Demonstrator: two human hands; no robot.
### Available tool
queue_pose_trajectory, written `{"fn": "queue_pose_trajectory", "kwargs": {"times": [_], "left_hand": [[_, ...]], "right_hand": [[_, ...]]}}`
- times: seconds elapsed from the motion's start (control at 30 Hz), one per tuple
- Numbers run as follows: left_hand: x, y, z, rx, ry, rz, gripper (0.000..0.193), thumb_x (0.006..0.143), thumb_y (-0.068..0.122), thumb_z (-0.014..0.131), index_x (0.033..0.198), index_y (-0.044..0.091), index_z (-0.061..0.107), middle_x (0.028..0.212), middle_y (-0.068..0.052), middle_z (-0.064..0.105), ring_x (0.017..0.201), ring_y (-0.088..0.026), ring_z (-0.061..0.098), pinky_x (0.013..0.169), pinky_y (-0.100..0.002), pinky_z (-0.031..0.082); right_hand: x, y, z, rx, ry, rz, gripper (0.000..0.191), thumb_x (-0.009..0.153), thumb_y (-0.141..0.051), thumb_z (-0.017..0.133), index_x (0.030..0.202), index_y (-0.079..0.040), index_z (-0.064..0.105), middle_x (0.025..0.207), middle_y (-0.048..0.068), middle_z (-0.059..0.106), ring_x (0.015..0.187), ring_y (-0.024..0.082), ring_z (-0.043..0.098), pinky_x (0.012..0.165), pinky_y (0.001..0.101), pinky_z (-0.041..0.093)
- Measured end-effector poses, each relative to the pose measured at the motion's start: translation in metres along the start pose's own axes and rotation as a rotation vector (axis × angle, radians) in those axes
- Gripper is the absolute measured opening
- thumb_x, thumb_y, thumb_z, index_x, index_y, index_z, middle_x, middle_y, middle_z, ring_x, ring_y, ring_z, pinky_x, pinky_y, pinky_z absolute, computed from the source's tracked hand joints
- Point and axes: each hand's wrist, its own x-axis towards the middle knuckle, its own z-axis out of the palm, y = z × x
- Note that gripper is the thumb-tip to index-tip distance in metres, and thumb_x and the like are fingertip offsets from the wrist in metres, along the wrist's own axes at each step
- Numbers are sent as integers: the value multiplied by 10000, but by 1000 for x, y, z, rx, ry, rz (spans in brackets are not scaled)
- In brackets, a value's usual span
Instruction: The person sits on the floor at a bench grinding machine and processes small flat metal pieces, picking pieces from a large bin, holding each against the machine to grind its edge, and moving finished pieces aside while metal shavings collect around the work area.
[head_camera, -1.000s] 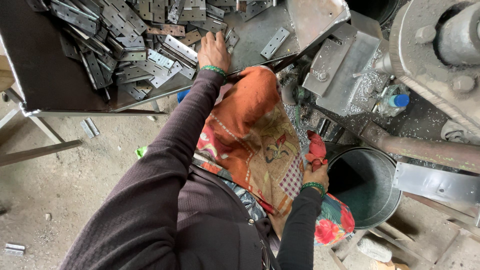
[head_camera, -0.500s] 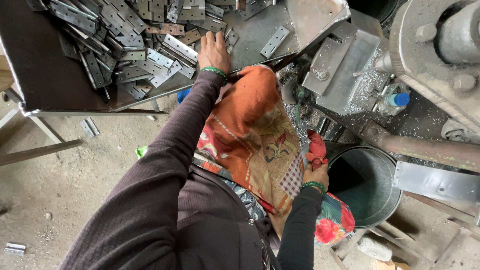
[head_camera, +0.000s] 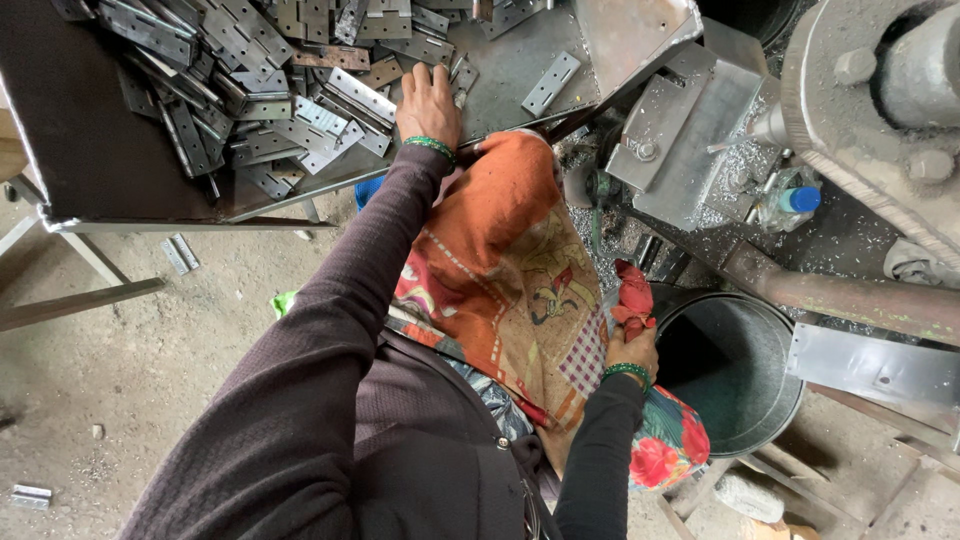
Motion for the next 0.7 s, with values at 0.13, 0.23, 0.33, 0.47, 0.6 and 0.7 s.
{"fn": "queue_pose_trajectory", "kwargs": {"times": [0.13,0.23,0.33,0.47,0.6,0.7], "left_hand": [[-1,-1,1,1,27,4,456,708,105,771,1122,74,582,1107,-108,527,1074,-318,565,791,-421,583],[-2,-1,2,14,29,5,470,708,112,771,1138,65,586,1103,-113,525,1066,-317,564,778,-417,582],[-2,-1,3,21,42,7,465,715,115,769,1141,67,589,1100,-111,524,1065,-313,563,776,-413,583],[-2,0,4,42,21,-1,451,733,121,768,1142,63,587,1097,-108,519,1060,-299,563,771,-411,585],[-1,1,5,43,28,6,439,741,130,769,1133,58,585,1093,-106,516,1057,-298,563,764,-405,588],[0,3,5,67,-30,-16,440,728,136,770,1115,46,583,1088,-113,516,1050,-292,566,769,-408,589]], "right_hand": [[-1,1,0,7,-4,-10,631,868,-406,745,1422,-210,516,1164,226,713,1072,463,679,920,553,525],[-1,2,-1,12,20,-25,633,870,-406,745,1420,-188,520,1156,233,716,1070,464,679,919,554,526],[-2,2,-1,17,23,-37,637,870,-401,744,1422,-178,516,1160,234,712,1067,466,675,919,555,521],[-1,2,0,7,3,-17,613,879,-399,740,1408,-174,529,1172,224,717,1084,459,678,935,550,521],[0,2,1,3,-4,-7,633,871,-396,742,1423,-182,519,1180,225,714,1082,457,681,936,544,523],[1,2,2,6,-7,-7,642,865,-395,743,1431,-191,518,1176,226,716,1078,459,682,934,545,526]]}}
